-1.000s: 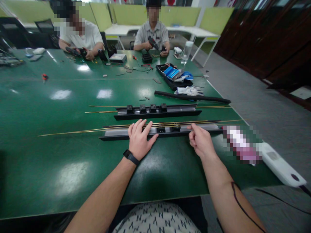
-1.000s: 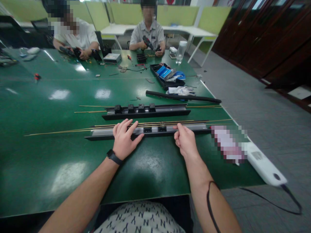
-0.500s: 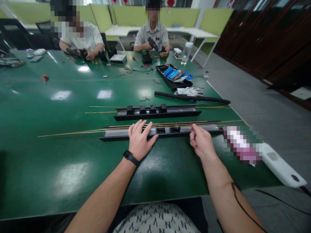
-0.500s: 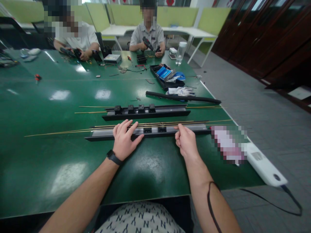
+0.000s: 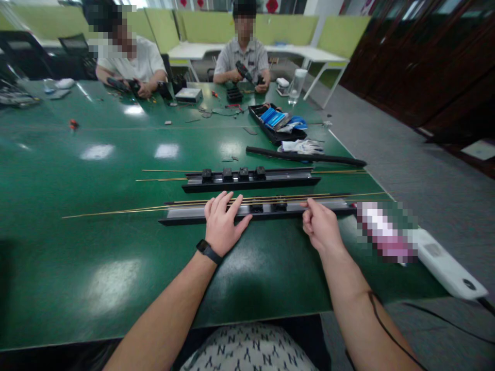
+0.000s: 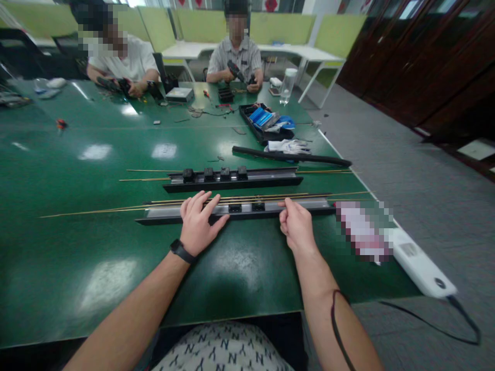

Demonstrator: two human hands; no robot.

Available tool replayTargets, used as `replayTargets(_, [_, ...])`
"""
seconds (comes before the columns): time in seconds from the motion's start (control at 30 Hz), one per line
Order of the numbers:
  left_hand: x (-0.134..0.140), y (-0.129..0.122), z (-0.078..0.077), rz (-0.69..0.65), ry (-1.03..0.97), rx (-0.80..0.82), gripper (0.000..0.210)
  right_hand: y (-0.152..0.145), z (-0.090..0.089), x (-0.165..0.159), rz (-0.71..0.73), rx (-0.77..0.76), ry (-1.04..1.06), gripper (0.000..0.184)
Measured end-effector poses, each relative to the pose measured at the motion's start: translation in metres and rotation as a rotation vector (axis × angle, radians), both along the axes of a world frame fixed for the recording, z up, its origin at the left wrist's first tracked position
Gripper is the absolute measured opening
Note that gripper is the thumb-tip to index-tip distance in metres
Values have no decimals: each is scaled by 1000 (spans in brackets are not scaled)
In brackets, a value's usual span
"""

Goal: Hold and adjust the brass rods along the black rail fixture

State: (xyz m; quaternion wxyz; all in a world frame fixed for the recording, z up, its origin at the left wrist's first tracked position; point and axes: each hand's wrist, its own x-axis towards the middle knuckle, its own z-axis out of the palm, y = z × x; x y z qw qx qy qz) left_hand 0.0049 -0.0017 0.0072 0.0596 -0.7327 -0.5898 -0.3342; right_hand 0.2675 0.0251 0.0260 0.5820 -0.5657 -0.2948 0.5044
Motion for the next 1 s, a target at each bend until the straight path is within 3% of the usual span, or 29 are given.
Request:
replayTargets(0.13, [0,0,-1,2,6,8,50,1,-1,1,-44,0,11,29])
replayTargets(0.33, [0,0,-1,-1,10,23,50,-1,1,-1,22,-8,4,30])
replayTargets(0.57, [-1,0,-1,-4,11,25,50,2,-3,2,-49,-3,12,28])
replayTargets(0.77, [0,0,0,-4,10,27,50,1,-3,2,6,-5,-7,31])
replayTargets(1.0, [0,0,-1,-3,12,27,50,1,-1,3,-51,-12,2,28])
